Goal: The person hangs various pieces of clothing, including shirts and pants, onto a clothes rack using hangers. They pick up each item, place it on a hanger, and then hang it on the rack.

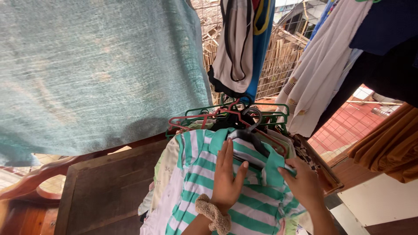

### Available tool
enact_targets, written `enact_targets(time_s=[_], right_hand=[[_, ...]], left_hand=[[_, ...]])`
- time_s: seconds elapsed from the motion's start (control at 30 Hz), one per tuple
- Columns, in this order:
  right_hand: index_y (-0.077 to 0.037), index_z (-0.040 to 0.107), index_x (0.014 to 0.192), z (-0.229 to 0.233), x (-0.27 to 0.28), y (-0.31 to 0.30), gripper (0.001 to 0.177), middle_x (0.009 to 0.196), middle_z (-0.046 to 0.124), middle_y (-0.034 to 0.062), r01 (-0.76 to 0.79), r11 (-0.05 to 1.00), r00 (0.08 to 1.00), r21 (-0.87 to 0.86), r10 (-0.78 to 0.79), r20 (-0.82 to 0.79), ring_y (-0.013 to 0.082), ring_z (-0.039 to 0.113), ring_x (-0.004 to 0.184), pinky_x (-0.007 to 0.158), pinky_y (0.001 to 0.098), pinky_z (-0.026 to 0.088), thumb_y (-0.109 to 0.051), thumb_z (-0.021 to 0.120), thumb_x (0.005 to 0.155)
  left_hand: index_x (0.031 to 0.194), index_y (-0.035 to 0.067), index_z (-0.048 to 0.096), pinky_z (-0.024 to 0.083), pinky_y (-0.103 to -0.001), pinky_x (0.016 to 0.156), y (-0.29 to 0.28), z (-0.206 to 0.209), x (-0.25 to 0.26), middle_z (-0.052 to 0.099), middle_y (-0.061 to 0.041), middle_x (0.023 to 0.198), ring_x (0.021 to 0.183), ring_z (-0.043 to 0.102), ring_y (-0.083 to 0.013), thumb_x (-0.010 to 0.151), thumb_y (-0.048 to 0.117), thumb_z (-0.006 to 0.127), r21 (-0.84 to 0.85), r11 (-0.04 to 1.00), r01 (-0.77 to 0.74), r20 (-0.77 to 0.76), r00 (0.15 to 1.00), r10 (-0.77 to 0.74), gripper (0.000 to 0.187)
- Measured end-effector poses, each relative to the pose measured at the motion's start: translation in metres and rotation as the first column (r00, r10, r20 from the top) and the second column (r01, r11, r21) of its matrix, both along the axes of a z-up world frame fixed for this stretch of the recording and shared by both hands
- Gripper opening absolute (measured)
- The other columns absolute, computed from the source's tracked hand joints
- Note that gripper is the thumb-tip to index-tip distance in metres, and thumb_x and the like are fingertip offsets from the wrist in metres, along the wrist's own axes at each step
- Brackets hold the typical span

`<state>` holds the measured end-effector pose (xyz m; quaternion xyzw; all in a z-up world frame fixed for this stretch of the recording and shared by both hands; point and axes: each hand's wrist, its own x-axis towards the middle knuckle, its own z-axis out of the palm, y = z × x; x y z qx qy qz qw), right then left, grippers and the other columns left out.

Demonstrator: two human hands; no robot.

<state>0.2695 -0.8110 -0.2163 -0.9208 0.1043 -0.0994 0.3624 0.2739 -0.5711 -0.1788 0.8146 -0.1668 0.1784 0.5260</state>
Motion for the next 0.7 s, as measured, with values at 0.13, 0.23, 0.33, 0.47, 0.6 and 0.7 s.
enact_targets(time_s=[0.13,0.23,0.33,0.47,0.6,0.7], right_hand=[[-0.001,0.07,0.106,0.034,-0.021,0.013,0.037,0.101,0.077,0.0138,-0.172,0.965,0.982,0.198,0.15,0.118,0.0198,0.077,0.098,0.079,0.0356,0.059,-0.03,0.077,0.085],[0.0,0.073,0.116,0.056,-0.047,0.038,0.035,0.104,0.077,0.0141,-0.2,0.928,0.979,0.314,0.181,0.088,0.0229,0.077,0.095,0.08,0.0372,0.059,-0.023,0.075,0.09],[0.0,0.07,0.126,0.076,-0.068,0.057,0.041,0.119,0.073,0.0149,-0.346,0.859,0.938,0.376,0.318,0.136,0.024,0.073,0.113,0.095,0.0381,0.053,-0.016,0.07,0.089],[0.002,0.053,0.143,0.079,-0.077,0.09,0.064,0.147,0.06,0.0198,-0.515,0.661,0.85,0.545,0.477,0.224,0.0286,0.054,0.14,0.114,0.0442,0.038,-0.009,0.068,0.082],[0.005,0.041,0.153,0.066,-0.076,0.138,0.08,0.154,0.052,0.0244,-0.765,0.476,0.633,0.435,0.682,0.366,0.0331,0.049,0.146,0.117,0.0468,0.032,-0.018,0.068,0.081],[0.008,0.032,0.155,0.064,-0.081,0.183,0.088,0.159,0.044,0.0267,-0.853,0.352,0.506,0.386,0.737,0.447,0.0333,0.039,0.152,0.121,0.0456,0.026,-0.019,0.07,0.08]], left_hand=[[0.155,0.0,0.038,0.026,-0.048,0.124,0.01,0.003,-0.004,0.035,-0.024,0.165,0.155,0.031,-0.039,0.101,0.033,0.061,-0.032,0.999,-0.037,-0.076,0.996,0.035,0.067],[0.154,0.001,0.042,0.013,-0.053,0.126,0.023,0.015,-0.015,0.036,-0.022,0.166,0.16,0.025,-0.037,0.102,0.038,0.058,0.024,1.0,0.019,-0.119,0.993,-0.016,0.066],[0.155,0.001,0.039,0.005,-0.054,0.125,0.038,0.033,-0.033,0.033,-0.021,0.168,0.161,0.018,-0.0359,0.1,0.04,0.058,-0.017,0.999,-0.044,-0.115,0.992,0.042,0.07],[0.161,-0.002,0.03,0.006,-0.053,0.129,0.073,0.056,-0.061,0.026,-0.022,0.172,0.164,0.018,-0.0366,0.104,0.041,0.055,-0.109,0.985,-0.131,0.114,0.983,0.144,0.075],[0.164,-0.002,0.024,0.011,-0.049,0.132,0.109,0.074,-0.084,0.02,-0.022,0.176,0.166,0.015,-0.0369,0.108,0.042,0.052,-0.18,0.961,-0.208,0.235,0.94,0.247,0.077],[0.165,-0.003,0.021,0.016,-0.045,0.132,0.141,0.084,-0.1,0.018,-0.022,0.177,0.166,0.015,-0.0359,0.109,0.041,0.05,-0.259,0.941,-0.218,0.229,0.932,0.279,0.076]])
